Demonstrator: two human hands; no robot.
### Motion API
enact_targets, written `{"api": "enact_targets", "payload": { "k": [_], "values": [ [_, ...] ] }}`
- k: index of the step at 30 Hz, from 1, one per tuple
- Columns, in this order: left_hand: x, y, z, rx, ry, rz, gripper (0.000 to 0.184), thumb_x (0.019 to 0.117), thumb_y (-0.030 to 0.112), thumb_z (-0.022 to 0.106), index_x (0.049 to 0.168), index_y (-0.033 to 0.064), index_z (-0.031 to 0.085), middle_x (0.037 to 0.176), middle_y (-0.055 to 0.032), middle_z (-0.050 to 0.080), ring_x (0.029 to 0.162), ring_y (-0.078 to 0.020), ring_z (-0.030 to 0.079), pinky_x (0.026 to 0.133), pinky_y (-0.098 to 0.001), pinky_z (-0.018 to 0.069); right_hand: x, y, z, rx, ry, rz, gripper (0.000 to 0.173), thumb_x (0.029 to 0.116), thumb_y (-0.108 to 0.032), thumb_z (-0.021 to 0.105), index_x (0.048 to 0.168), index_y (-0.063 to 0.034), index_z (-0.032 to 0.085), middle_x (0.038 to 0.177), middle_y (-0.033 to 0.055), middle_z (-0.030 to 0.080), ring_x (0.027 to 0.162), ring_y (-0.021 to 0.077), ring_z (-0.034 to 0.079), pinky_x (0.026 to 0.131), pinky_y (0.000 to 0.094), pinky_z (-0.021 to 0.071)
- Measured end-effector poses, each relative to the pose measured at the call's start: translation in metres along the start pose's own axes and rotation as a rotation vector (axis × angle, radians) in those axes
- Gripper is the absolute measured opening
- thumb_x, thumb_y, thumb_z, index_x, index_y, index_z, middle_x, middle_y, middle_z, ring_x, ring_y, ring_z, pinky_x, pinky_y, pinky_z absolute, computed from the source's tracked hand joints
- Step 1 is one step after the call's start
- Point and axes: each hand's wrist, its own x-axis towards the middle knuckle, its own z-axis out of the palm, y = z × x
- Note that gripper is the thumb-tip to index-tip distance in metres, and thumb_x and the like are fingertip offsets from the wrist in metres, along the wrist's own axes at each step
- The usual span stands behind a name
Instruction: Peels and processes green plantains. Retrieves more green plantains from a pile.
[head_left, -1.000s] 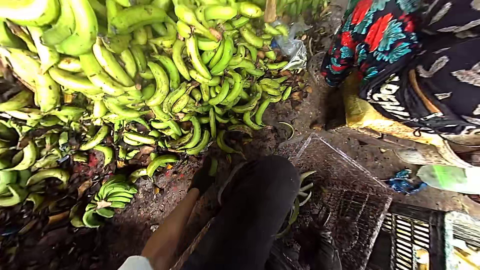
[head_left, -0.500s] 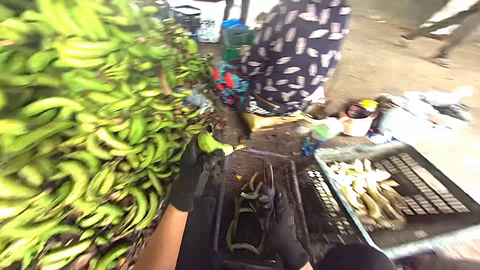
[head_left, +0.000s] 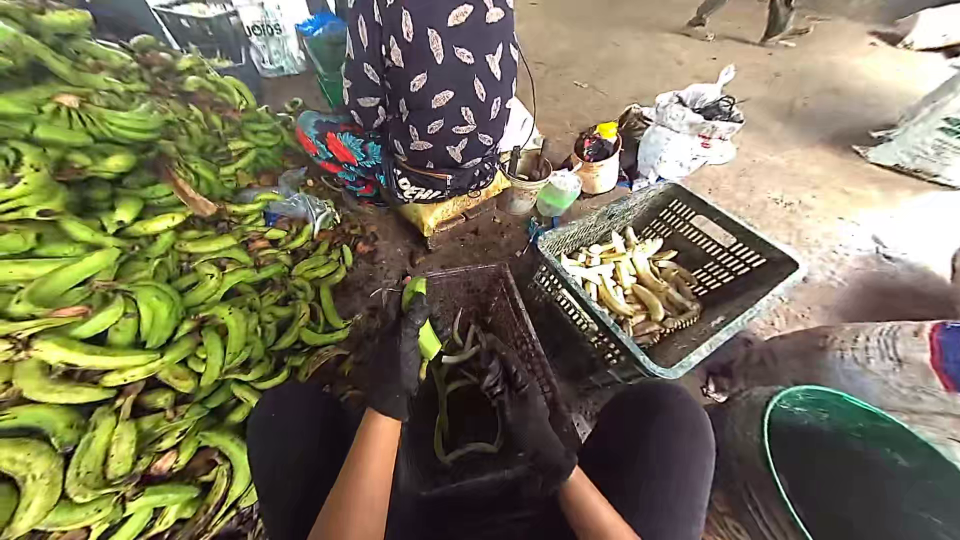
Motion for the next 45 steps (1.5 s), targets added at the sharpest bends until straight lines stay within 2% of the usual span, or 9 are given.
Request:
{"api": "enact_targets", "payload": {
  "k": [5,12,15,19,22,30,33,38,45],
  "values": [
    [-0.006,0.0,0.001,-0.108,-0.022,-0.301,0.043,0.1124,0.031,0.023,0.116,0.0012,0.055,0.081,-0.0092,0.066,0.064,-0.0162,0.066,0.057,-0.03,0.0587,0.011,0.013,0.021,-0.577,0.114,-0.292,0.024,0.0923,-0.029,0.066,0.105,-0.0154,0.081,0.109,0.0208,0.071,0.102,0.0443,0.066,0.089,0.0668,0.0482],
    [-0.001,0.007,-0.009,0.241,0.046,-0.527,0.045,0.1119,0.038,0.03,0.113,0.0033,0.059,0.076,-0.0063,0.06,0.058,-0.0126,0.058,0.052,-0.0269,0.0509,0.071,0.02,0.034,-0.813,0.107,-0.158,0.022,0.0912,-0.016,0.065,0.107,-0.0162,0.08,0.117,0.0277,0.069,0.116,0.0544,0.06,0.102,0.0716,0.039],
    [-0.017,0.001,-0.016,0.363,0.032,-0.461,0.046,0.112,0.036,0.032,0.132,0.0035,0.056,0.097,-0.0101,0.064,0.077,-0.0136,0.062,0.069,-0.0304,0.0539,0.086,0.017,0.013,-0.77,0.081,0.175,0.035,0.0974,-0.023,0.062,0.131,-0.0219,0.071,0.129,0.027,0.063,0.118,0.0495,0.059,0.099,0.067,0.0437],
    [-0.005,-0.008,-0.024,0.341,0.116,-0.192,0.043,0.1113,0.023,0.036,0.148,0.0013,0.044,0.127,-0.0145,0.061,0.103,-0.0133,0.062,0.09,-0.0296,0.0527,0.041,0.021,0.012,-0.51,-0.057,0.014,0.037,0.0973,-0.022,0.057,0.13,-0.0139,0.071,0.116,0.0213,0.069,0.103,0.0378,0.067,0.088,0.0585,0.0532],
    [-0.002,-0.013,-0.012,0.086,0.109,-0.24,0.031,0.1115,0.019,0.03,0.123,0.0005,0.053,0.088,-0.0065,0.065,0.071,-0.0098,0.064,0.063,-0.0244,0.0562,0.025,0.013,0.036,-0.531,-0.011,-0.109,0.024,0.09,-0.015,0.066,0.108,-0.007,0.079,0.112,0.0248,0.069,0.105,0.0479,0.065,0.089,0.068,0.0478],
    [0.001,-0.024,-0.019,0.255,0.151,-0.159,0.044,0.1124,0.021,0.03,0.148,-0.0013,0.041,0.125,-0.0164,0.061,0.105,-0.014,0.062,0.093,-0.0301,0.0527,0.029,0.028,0.03,-0.452,0.063,-0.045,0.033,0.0984,-0.025,0.056,0.12,-0.0093,0.075,0.115,0.0226,0.069,0.104,0.0414,0.066,0.091,0.0642,0.0485],
    [0.0,-0.024,-0.004,0.119,0.112,-0.222,0.032,0.1119,0.018,0.03,0.128,-0.0001,0.051,0.093,-0.0062,0.064,0.077,-0.0075,0.064,0.069,-0.0237,0.0563,0.023,0.033,0.038,-0.449,0.115,-0.145,0.026,0.095,-0.02,0.059,0.109,-0.0083,0.078,0.114,0.0228,0.069,0.109,0.0447,0.063,0.095,0.0672,0.044],
    [-0.01,-0.021,-0.005,0.486,0.035,-0.154,0.04,0.1108,0.013,0.033,0.142,-0.0089,0.047,0.134,-0.0221,0.056,0.118,-0.0133,0.055,0.103,-0.0257,0.0433,0.079,0.036,0.008,-0.549,0.1,0.173,0.035,0.1004,-0.02,0.053,0.13,-0.0114,0.07,0.122,0.0245,0.066,0.112,0.0421,0.062,0.097,0.0629,0.0452],
    [0.006,-0.043,0.006,0.123,0.447,0.072,0.044,0.111,0.015,0.033,0.15,-0.0032,0.032,0.137,-0.0188,0.049,0.118,-0.0153,0.053,0.102,-0.0306,0.0452,0.006,0.042,0.057,-0.376,0.212,-0.075,0.028,0.0932,-0.018,0.056,0.103,-0.0016,0.078,0.108,0.0238,0.069,0.099,0.0426,0.066,0.084,0.0649,0.048]
  ]
}}
